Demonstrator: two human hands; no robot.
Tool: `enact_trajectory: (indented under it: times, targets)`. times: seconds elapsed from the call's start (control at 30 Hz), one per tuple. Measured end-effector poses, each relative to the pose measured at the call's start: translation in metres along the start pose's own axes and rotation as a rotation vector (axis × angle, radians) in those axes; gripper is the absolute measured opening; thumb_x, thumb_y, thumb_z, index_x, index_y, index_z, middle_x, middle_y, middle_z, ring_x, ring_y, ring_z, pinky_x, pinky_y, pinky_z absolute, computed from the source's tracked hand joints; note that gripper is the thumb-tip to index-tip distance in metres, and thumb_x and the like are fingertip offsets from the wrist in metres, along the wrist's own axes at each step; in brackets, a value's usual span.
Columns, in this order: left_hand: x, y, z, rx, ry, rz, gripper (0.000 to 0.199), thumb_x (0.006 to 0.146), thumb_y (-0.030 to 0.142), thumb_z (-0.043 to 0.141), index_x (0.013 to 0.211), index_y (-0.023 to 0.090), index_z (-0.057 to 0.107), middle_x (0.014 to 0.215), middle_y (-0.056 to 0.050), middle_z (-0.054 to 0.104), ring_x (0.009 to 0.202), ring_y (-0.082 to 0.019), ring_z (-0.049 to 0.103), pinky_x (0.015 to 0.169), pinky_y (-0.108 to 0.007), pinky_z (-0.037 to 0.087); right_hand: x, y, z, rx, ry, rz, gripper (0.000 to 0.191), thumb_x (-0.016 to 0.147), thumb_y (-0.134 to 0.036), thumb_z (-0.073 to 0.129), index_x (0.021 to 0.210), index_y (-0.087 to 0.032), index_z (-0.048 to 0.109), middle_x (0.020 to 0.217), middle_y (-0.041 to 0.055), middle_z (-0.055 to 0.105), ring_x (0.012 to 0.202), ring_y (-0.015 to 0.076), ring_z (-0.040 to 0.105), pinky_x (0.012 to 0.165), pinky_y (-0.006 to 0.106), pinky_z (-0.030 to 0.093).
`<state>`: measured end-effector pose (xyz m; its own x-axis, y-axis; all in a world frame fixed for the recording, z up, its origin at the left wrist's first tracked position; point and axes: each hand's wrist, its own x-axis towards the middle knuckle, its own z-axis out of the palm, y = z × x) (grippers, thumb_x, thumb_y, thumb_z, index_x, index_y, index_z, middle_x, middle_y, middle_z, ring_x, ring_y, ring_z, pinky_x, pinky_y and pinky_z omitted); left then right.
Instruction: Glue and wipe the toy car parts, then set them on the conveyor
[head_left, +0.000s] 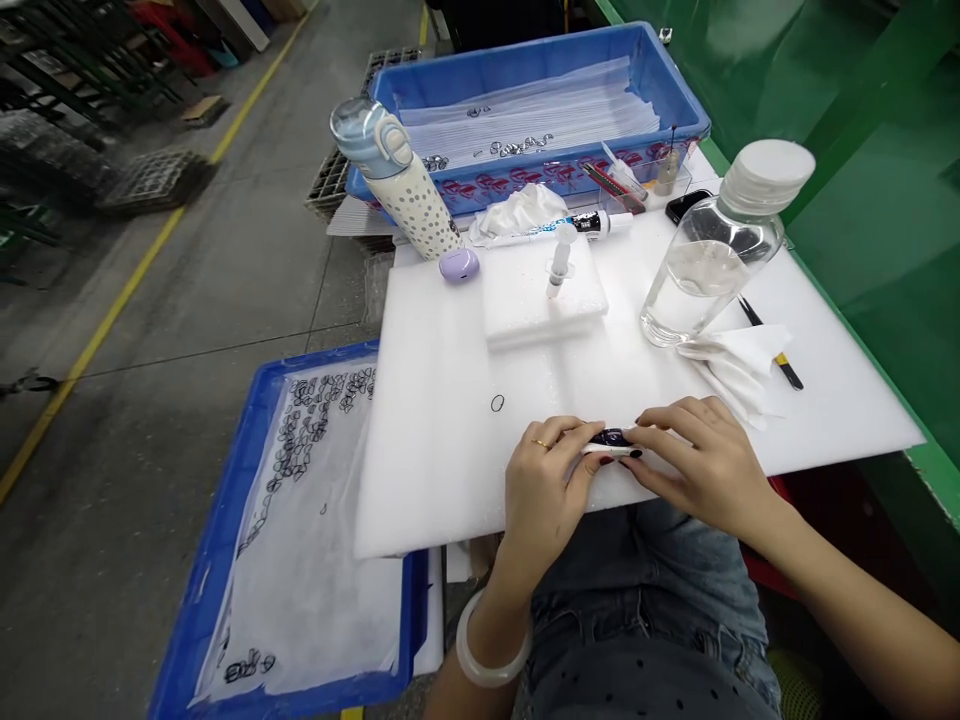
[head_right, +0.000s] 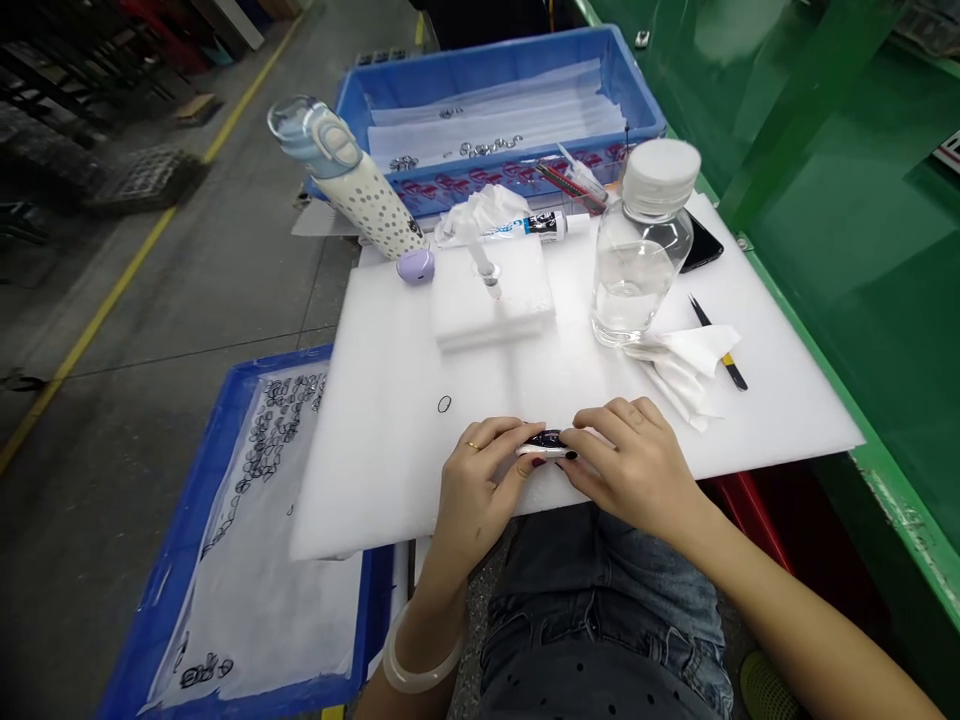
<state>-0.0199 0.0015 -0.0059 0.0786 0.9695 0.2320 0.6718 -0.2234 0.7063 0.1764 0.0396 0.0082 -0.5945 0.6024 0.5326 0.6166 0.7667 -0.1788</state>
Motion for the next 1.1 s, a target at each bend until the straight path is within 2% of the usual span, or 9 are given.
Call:
enact_trajectory:
  times: [0.2, 0.43, 0.6, 0.7, 0.77, 0.83, 0.97, 1.03, 1.1]
  targets:
    - [0.000, -0.001, 0.003, 0.000, 0.005, 0.010, 0.022, 0.096, 0.026, 0.060, 0.114, 0.021, 0.071, 0.105, -0.005, 0.070, 0.095, -0.023, 0.061, 0.084, -0.039, 0.053, -0.004, -0.001, 0.005, 0.002, 0.058, -0.079, 0.019, 0.087, -0.011, 0.067, 0.105, -0.011, 0.061, 0.090, 0.0088, 0.067, 0.074, 0.0174, 0.053, 0.065, 0.033, 0.038]
    - [-0.005, -0.006, -0.002, -0.023, -0.013, 0.053, 0.033, 0.089, 0.015, 0.065, 0.121, 0.023, 0.065, 0.111, -0.005, 0.069, 0.099, -0.022, 0.063, 0.085, -0.038, 0.055, 0.004, -0.001, -0.007, 0.235, -0.295, 0.135, 0.039, 0.091, -0.025, 0.063, 0.127, -0.016, 0.052, 0.108, 0.0094, 0.066, 0.096, 0.0240, 0.059, 0.082, 0.040, 0.051]
    - [-0.008, -0.009, -0.004, -0.057, 0.019, 0.059, 0.038, 0.090, 0.015, 0.061, 0.127, 0.024, 0.057, 0.114, -0.005, 0.070, 0.099, -0.022, 0.066, 0.084, -0.038, 0.059, 0.005, -0.008, 0.007, 0.254, -0.243, 0.089, 0.049, 0.096, -0.019, 0.049, 0.143, -0.017, 0.039, 0.110, 0.0110, 0.067, 0.093, 0.0243, 0.061, 0.081, 0.042, 0.055]
    - [-0.009, -0.010, -0.001, -0.019, 0.052, 0.070, 0.039, 0.091, 0.018, 0.060, 0.129, 0.024, 0.056, 0.116, -0.006, 0.070, 0.100, -0.023, 0.068, 0.083, -0.039, 0.061, -0.019, 0.037, -0.009, 0.234, -0.087, 0.273, 0.048, 0.097, -0.031, 0.051, 0.143, -0.026, 0.042, 0.114, 0.0081, 0.067, 0.099, 0.0237, 0.064, 0.086, 0.042, 0.055]
    - [-0.009, -0.011, 0.001, 0.015, 0.062, 0.116, 0.033, 0.090, 0.019, 0.060, 0.122, 0.024, 0.062, 0.112, -0.006, 0.071, 0.098, -0.023, 0.068, 0.081, -0.038, 0.062, -0.050, 0.094, -0.036, 0.152, 0.073, 0.598, 0.053, 0.092, -0.047, 0.056, 0.141, -0.028, 0.047, 0.115, 0.0074, 0.068, 0.098, 0.0242, 0.067, 0.087, 0.042, 0.056]
    - [-0.009, -0.013, 0.003, 0.041, 0.075, 0.176, 0.026, 0.089, 0.018, 0.061, 0.114, 0.024, 0.066, 0.107, -0.006, 0.071, 0.096, -0.023, 0.069, 0.078, -0.036, 0.063, -0.090, 0.160, -0.068, -0.056, 0.179, 0.968, 0.062, 0.079, -0.061, 0.061, 0.132, -0.030, 0.055, 0.105, 0.0067, 0.071, 0.089, 0.0274, 0.069, 0.080, 0.045, 0.058]
    - [-0.007, -0.019, 0.007, 0.059, 0.125, 0.256, 0.020, 0.090, 0.021, 0.060, 0.108, 0.022, 0.069, 0.103, -0.008, 0.071, 0.092, -0.022, 0.070, 0.074, -0.033, 0.064, -0.150, 0.250, -0.118, -0.371, 0.260, 1.330, 0.049, 0.067, -0.063, 0.062, 0.099, -0.026, 0.066, 0.078, 0.0175, 0.069, 0.057, 0.0389, 0.061, 0.054, 0.061, 0.047]
    - [-0.007, -0.022, 0.008, 0.061, 0.131, 0.271, 0.020, 0.091, 0.023, 0.059, 0.108, 0.021, 0.070, 0.104, -0.009, 0.071, 0.091, -0.022, 0.070, 0.074, -0.032, 0.064, -0.149, 0.252, -0.120, -0.476, 0.281, 1.293, 0.042, 0.071, -0.065, 0.057, 0.094, -0.031, 0.065, 0.068, 0.0159, 0.064, 0.051, 0.0372, 0.057, 0.047, 0.056, 0.043]
    - [-0.008, -0.023, 0.009, 0.070, 0.119, 0.261, 0.020, 0.092, 0.023, 0.060, 0.109, 0.022, 0.070, 0.105, -0.009, 0.071, 0.092, -0.022, 0.070, 0.075, -0.033, 0.064, -0.122, 0.230, -0.107, -0.426, 0.328, 0.974, 0.037, 0.082, -0.064, 0.051, 0.102, -0.035, 0.065, 0.072, 0.0157, 0.065, 0.061, 0.0376, 0.063, 0.049, 0.053, 0.044]
